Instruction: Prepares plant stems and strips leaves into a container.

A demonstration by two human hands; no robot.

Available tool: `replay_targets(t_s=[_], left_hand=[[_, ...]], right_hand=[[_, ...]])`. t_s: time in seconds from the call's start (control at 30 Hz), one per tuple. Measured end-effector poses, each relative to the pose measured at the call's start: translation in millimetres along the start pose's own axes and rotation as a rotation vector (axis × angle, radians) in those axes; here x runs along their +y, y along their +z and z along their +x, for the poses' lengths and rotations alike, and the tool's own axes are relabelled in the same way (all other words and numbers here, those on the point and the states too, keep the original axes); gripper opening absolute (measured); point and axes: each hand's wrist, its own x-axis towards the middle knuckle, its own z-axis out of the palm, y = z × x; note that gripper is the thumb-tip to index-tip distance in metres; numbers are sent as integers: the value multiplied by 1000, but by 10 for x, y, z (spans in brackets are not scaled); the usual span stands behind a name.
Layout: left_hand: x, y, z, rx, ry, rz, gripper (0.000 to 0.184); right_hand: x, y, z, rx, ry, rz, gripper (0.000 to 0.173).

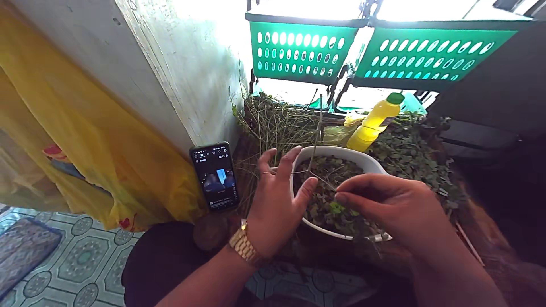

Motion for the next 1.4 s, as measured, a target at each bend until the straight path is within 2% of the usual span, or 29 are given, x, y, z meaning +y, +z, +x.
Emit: replay_targets(t_s=[0.1,0.2,0.27,0.3,0.4,0.5,0.6,0.73,0.87,1.1,1.4], left_hand=[[78,-96,-67,22,33,340,64],[142,-205,-136,73,144,429,48],[138,-212,-166,57,239,281,29],[136,-198,-173,-18,228,197,27],[182,-167,-137,-397,7,-61,36],[161,-84,-90,-585,-166,-429,41],[140,83,-137,-515,-268,-856,41],[175,167,-163,-310,-330,-1010,28],[140,157,-130,-264,-294,-918,22],[99,97,-112,-268,-71,-630,12],[82,45,-93,-295,-9,-608,12]], right_hand=[[16,25,22,43,37,21,8],[12,31,29,81,42,35,8],[-3,46,23,99,46,52,9],[-18,60,15,105,52,69,9],[-73,93,-21,102,69,92,9],[-89,133,-50,101,40,114,10],[-90,177,-60,97,21,148,11],[-67,186,-58,62,-2,159,10],[-69,134,-67,-3,-16,133,13],[-47,28,-61,-22,-66,44,11],[-61,-22,-42,-64,-29,116,10]])
